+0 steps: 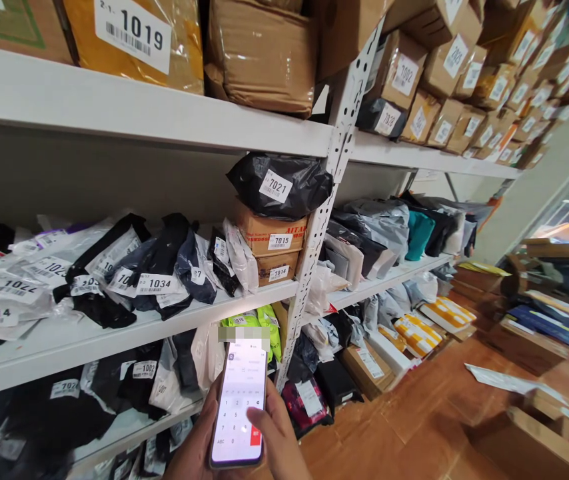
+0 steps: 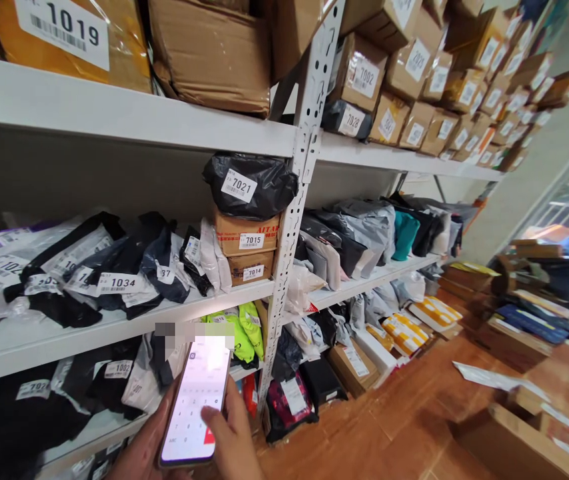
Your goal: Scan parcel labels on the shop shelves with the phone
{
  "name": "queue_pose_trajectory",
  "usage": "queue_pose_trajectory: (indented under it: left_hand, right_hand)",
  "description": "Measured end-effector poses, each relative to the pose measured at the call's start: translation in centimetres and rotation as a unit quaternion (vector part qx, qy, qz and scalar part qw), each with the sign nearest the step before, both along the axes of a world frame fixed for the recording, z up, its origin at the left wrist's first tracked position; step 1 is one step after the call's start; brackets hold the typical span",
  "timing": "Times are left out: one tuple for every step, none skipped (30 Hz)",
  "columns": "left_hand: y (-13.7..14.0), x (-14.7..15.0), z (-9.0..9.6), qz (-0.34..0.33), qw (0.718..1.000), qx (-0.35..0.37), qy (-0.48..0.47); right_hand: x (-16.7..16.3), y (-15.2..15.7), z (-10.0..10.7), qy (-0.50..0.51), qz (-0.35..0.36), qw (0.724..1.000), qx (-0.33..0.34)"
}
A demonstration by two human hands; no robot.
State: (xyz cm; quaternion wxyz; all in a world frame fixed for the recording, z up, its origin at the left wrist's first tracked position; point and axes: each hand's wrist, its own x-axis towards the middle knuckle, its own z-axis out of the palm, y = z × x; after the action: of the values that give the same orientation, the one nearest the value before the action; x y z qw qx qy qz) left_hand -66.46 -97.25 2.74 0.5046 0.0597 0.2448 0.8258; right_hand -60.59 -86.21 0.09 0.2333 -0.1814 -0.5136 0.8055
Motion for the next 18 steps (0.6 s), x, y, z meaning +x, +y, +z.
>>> queue_pose_trajectory:
  left_hand:
    - [0.0, 0.0, 0.0, 0.006, 1.0, -0.003, 0.003]
    - [0.0, 0.0, 0.1, 0.009, 1.0, -0.005, 0.007]
    - [-0.1, -0.1, 0.1, 0.009, 1.0, -0.006, 0.008]
    - [-0.3, -0.2, 0.1, 0.006, 1.0, -0.007, 0.009]
    - [-0.5, -0.4, 0.1, 0.0, 1.0, -0.009, 0.009]
    - [-0.8, -0.6, 0.2, -0.01, 1.0, -0.015, 0.01]
    - [-1.0, -0.8, 0.3, -0.023, 0.999, -0.019, 0.013]
    - [-1.3, -1.0, 0.5, -0.039, 0.999, -0.023, 0.017]
    - [-1.5, -1.2, 0.6, -0.055, 0.998, -0.027, 0.02]
    - [-1.7, -1.3, 0.9, -0.069, 0.997, -0.029, 0.022]
    - [-1.8, -1.4, 1.1, -0.079, 0.996, -0.032, 0.021]
    - [-1.8, -1.4, 1.3, -0.081, 0.996, -0.038, 0.019]
    - [-1.8, -1.4, 1.4, -0.079, 0.995, -0.051, 0.021]
    - [-1.8, -1.4, 1.5, -0.077, 0.994, -0.07, 0.027]
    - [-1.8, -1.3, 1.5, -0.075, 0.992, -0.091, 0.039]
    - [-1.9, -1.3, 1.4, -0.075, 0.99, -0.111, 0.052]
    - [-1.9, -1.4, 1.2, -0.077, 0.988, -0.121, 0.061]
    - [-1.9, -1.4, 0.9, -0.078, 0.988, -0.116, 0.064]
  right_hand:
    - [0.2, 0.2, -0.2, -0.003, 0.01, 1.0, -0.01]
    - [0.4, 0.4, -0.3, -0.008, 0.021, 1.0, -0.013]
    - [0.6, 0.6, -0.4, -0.012, 0.029, 0.999, -0.009]
    - [0.7, 0.8, -0.4, -0.014, 0.035, 0.999, 0.0]
    - [0.7, 0.9, -0.3, -0.016, 0.035, 0.999, 0.006]
    - [0.7, 1.0, -0.1, -0.017, 0.033, 0.999, 0.007]
    - [0.6, 0.9, 0.1, -0.017, 0.028, 0.999, 0.004]
    - [0.5, 0.9, 0.3, -0.017, 0.026, 1.0, -0.001]
    - [0.4, 0.8, 0.5, -0.017, 0.023, 1.0, -0.008]
    - [0.3, 0.6, 0.7, -0.016, 0.022, 1.0, -0.014]
    - [0.2, 0.5, 0.8, -0.014, 0.021, 0.999, -0.02]
    - [0.1, 0.4, 0.9, -0.01, 0.019, 0.999, -0.027]
    - [0.1, 0.2, 1.0, -0.006, 0.016, 0.999, -0.035]
    - [0.0, 0.1, 1.0, -0.002, 0.013, 0.999, -0.042]
    - [0.0, 0.1, 1.0, 0.002, 0.009, 0.999, -0.048]
    - [0.0, 0.0, 1.0, 0.003, 0.006, 0.999, -0.05]
    - [-0.1, 0.0, 1.1, 0.002, 0.0, 0.999, -0.049]
    - [-0.1, 0.0, 1.2, -0.002, -0.006, 0.999, -0.046]
